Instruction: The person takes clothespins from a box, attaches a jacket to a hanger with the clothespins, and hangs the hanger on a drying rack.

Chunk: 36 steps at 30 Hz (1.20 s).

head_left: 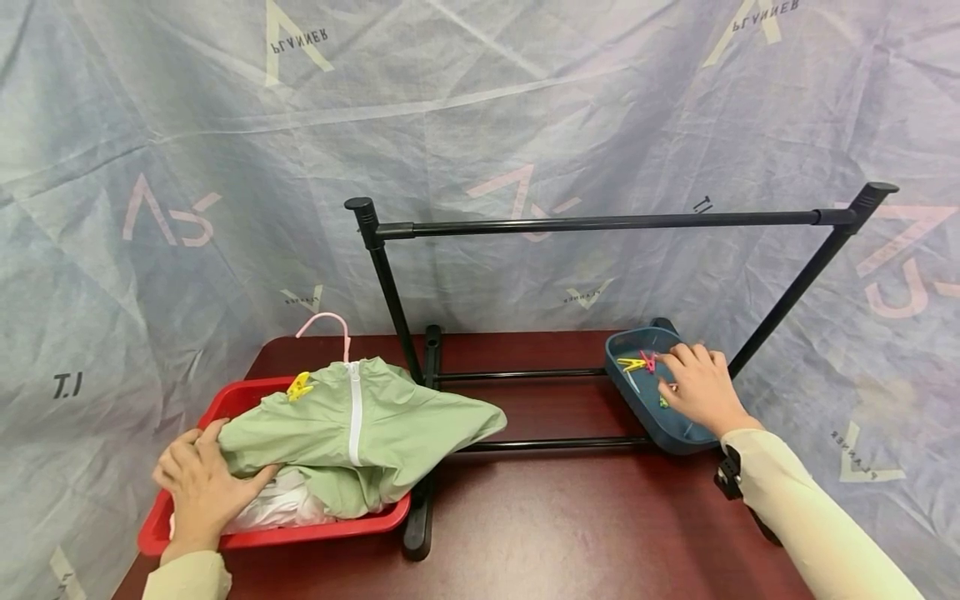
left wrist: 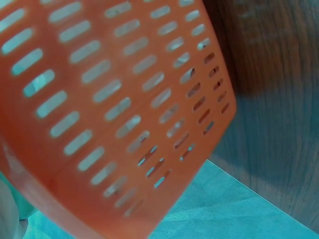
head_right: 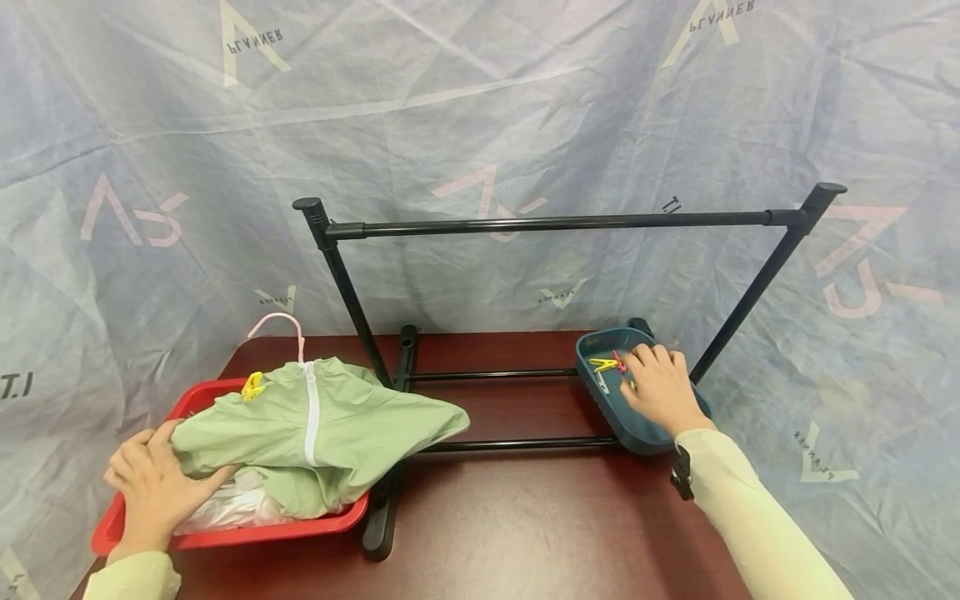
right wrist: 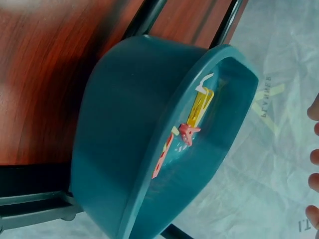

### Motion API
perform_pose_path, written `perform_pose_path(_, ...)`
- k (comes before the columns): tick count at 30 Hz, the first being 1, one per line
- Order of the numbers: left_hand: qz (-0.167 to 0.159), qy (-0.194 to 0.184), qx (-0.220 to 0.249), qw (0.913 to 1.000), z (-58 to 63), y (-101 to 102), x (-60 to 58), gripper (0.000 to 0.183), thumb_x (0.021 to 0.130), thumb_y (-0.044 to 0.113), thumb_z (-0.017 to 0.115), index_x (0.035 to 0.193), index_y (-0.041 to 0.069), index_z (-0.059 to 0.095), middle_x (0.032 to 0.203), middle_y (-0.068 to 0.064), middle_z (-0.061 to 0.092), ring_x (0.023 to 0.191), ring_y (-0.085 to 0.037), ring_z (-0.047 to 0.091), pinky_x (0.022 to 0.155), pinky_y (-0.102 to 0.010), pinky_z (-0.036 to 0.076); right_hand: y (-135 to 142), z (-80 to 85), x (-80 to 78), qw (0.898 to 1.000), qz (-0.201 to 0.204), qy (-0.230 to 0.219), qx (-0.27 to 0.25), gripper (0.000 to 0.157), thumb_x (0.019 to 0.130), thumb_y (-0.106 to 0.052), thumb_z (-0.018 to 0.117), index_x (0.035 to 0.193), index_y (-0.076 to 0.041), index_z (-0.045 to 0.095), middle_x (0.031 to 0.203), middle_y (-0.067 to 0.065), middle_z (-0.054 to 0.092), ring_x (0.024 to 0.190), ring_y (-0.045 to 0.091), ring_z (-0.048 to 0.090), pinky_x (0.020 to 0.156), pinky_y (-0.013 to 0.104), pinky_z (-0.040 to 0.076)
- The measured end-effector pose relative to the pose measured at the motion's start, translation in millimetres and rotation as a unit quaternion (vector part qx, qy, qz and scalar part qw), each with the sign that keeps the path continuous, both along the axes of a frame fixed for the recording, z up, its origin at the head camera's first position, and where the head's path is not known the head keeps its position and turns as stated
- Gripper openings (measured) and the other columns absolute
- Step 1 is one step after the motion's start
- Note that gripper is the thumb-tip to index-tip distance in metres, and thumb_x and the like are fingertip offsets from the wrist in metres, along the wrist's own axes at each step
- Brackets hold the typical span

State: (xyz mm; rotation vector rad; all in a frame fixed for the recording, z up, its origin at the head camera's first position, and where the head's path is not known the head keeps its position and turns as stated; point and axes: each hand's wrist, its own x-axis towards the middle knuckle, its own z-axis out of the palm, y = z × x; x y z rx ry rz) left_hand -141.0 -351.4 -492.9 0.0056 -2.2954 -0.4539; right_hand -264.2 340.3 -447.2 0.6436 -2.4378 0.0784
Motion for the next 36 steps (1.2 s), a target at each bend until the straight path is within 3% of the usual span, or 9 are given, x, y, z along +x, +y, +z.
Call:
perform_pose_path(8,0.003,-0.019,0.009,0.9998,0.3,0.2,1.1,0.114,0.066,0.095,0.042,0.131,0.002,0.036,0.114,-0.034,0.027,0.102,-0.054,0.021,0.081,-0.067,0.012,6.2,1.8,-1.1,0.999,-0.015,-0.027,0.007,0.028,0.078,-0.012,0.07,0.104,-0.002,0.067,0.1,0.016,0.056,0.09,0.038,0.049,0.072,0.053,0.033)
perform_pose_path(14,0.002,-0.005,0.001,1.0,-1.0,-0.5,-0.1,0.111,0.067,0.094,0.042,0.131,0.003,0.037,0.113,-0.034,0.028,0.101,-0.054,0.022,0.079,-0.066,0.013,10.8,5.0,-1.7,0.997,-0.029,-0.063,0.015,0.029,0.08,-0.011,0.07,0.107,-0.001,0.067,0.103,0.016,0.056,0.096,0.04,0.048,0.076,0.056,0.034)
perform_pose_path(23,0.003,-0.005,0.0,1.0,-1.8,-0.6,-0.9,0.11,0.068,0.093,0.041,0.131,0.002,0.037,0.112,-0.033,0.028,0.101,-0.054,0.022,0.079,-0.065,0.013,18.9,5.8,-8.5,0.995,-0.022,-0.083,0.042,0.031,0.08,-0.014,0.072,0.107,-0.001,0.067,0.104,0.016,0.057,0.095,0.039,0.049,0.077,0.057,0.034)
perform_pose_path(36,0.004,-0.02,0.007,0.9998,-1.0,-0.9,0.2,0.112,0.068,0.094,0.042,0.132,0.002,0.036,0.114,-0.034,0.028,0.102,-0.054,0.022,0.079,-0.066,0.013,22.1,10.2,-15.9,0.985,-0.012,-0.149,0.082,0.031,0.08,-0.016,0.077,0.108,-0.004,0.068,0.105,0.014,0.057,0.096,0.037,0.047,0.082,0.06,0.034)
